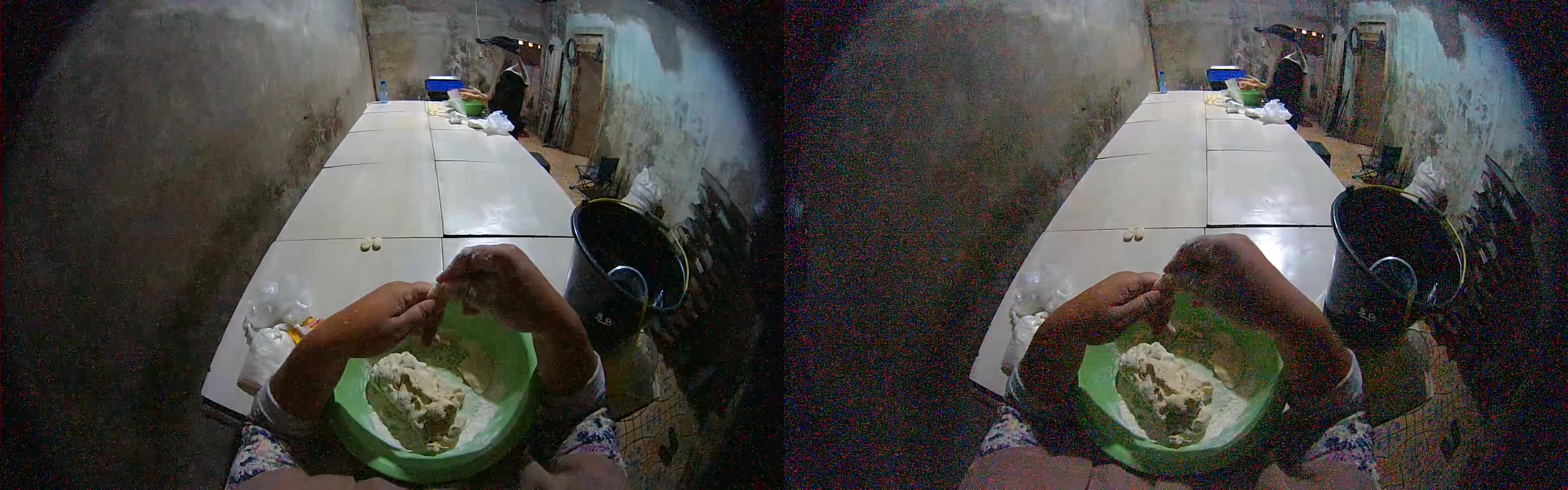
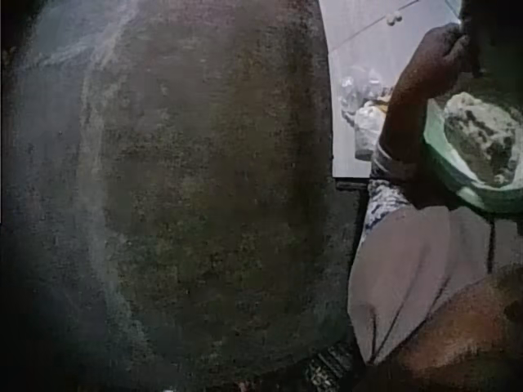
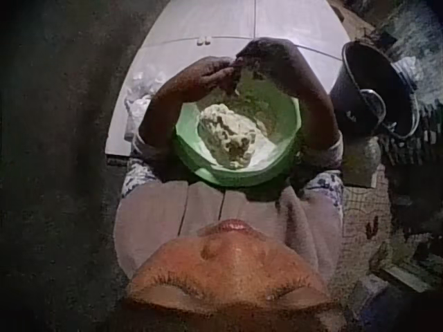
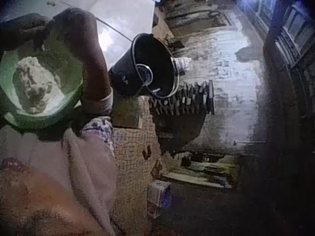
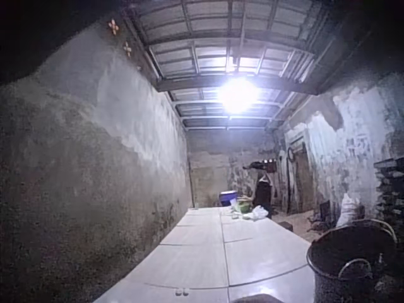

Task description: The person kneads dough in a green bowl and periodically pinches off small pieces to roll into balls and place on a table.

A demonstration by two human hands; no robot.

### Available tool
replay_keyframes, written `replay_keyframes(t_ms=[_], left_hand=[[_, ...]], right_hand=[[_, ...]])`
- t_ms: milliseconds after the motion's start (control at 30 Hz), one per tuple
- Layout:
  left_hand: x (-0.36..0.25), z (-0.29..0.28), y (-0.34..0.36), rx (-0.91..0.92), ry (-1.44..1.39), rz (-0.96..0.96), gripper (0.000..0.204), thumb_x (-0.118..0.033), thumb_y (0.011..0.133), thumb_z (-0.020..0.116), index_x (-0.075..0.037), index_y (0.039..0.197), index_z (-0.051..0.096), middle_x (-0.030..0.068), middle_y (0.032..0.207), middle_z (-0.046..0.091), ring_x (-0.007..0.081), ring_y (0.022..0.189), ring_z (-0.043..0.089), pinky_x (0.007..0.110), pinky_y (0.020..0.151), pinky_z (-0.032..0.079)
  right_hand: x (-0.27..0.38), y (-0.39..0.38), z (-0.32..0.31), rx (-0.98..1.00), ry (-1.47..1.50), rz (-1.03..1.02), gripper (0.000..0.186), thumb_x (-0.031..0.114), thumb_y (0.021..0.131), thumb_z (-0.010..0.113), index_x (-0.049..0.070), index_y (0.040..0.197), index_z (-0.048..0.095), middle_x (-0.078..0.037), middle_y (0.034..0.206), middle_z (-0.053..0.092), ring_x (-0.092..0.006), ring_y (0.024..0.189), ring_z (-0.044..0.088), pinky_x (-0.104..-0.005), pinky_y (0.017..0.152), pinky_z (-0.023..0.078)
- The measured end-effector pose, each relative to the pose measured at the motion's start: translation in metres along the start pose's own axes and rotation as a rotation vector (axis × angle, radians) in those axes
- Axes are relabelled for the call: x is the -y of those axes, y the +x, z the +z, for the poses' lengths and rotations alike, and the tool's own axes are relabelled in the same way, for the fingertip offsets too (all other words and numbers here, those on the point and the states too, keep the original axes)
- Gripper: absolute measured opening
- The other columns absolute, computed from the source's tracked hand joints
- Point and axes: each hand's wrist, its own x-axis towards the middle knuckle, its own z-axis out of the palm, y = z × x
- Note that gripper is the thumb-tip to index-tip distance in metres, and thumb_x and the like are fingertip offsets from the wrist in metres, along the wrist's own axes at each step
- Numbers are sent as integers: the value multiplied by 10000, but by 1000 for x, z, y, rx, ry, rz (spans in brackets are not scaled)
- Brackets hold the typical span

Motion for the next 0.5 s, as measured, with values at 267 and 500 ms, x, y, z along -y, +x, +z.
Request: replay_keyframes(t_ms=[267,500], left_hand=[[8,0,-2,-16,51,-23,289,-239,953,385,11,945,530,66,796,580,158,783,565,305,756,453],[6,0,0,-38,-34,-50,361,-313,963,387,11,977,545,74,795,600,159,757,569,290,709,445]], right_hand=[[-8,5,4,31,64,-14,122,56,849,580,-30,931,604,-81,820,638,-117,701,586,-260,641,489],[2,2,0,37,-31,-61,61,19,787,626,-12,840,627,-79,759,623,-119,686,584,-251,612,489]])
